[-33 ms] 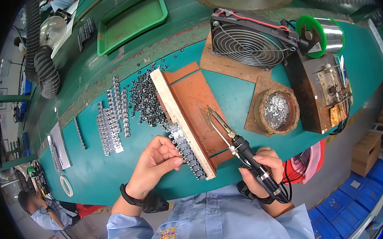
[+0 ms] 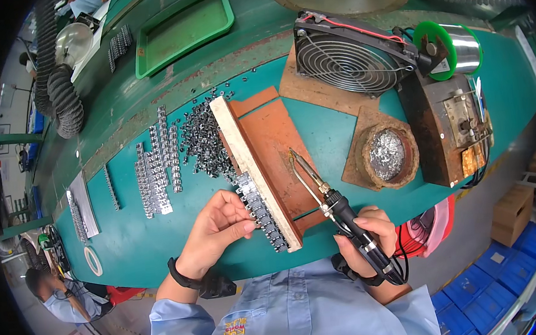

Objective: The person assembles electrical components by picking up small metal pieces from a pile, placing them onto a strip fixture, and soldering each piece in place using a soldering iron.

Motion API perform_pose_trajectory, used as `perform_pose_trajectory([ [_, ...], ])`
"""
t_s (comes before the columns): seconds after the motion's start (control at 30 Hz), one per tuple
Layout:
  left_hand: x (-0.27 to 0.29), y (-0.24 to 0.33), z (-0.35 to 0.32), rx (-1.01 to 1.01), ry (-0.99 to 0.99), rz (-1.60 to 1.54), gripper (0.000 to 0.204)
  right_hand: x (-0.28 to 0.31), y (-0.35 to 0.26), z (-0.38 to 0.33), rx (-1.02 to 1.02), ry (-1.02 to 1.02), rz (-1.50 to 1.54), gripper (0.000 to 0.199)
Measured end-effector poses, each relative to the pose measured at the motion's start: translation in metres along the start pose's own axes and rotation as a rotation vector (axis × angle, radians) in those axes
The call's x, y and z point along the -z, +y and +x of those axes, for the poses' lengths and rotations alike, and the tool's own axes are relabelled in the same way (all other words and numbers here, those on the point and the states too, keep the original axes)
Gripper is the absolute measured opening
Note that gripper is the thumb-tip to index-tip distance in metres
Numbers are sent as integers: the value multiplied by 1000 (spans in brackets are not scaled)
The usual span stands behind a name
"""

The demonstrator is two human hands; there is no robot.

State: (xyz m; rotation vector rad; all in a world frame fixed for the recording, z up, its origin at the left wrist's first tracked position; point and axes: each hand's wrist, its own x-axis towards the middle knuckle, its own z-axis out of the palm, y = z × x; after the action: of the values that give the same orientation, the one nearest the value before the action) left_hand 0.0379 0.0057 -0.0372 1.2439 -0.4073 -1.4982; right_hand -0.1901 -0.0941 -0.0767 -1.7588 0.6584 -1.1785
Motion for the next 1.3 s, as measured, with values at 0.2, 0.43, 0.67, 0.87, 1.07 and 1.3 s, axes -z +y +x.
perform_pose_trajectory([
  [0.2, 0, 0, 0, -2, 2, 17, 22, 0, 0, 0, -2, 5, 8, 40],
  [0.43, -1, 1, 1, 0, 1, 6, 22, 0, 0, 1, -3, 5, 17, 41],
  [0.67, -1, -1, 2, -6, 7, -6, 23, 2, 0, 1, 8, -11, 13, 41],
  [0.87, 0, -1, 1, -4, 1, -15, 25, 14, -4, -4, 63, -56, 106, 43],
  [1.07, 4, -2, 2, -10, -51, -49, 26, 24, -18, -4, 116, -205, 125, 44],
  [1.3, 5, -4, 4, -13, -62, -73, 26, 21, -27, 3, 129, -353, 96, 41],
])
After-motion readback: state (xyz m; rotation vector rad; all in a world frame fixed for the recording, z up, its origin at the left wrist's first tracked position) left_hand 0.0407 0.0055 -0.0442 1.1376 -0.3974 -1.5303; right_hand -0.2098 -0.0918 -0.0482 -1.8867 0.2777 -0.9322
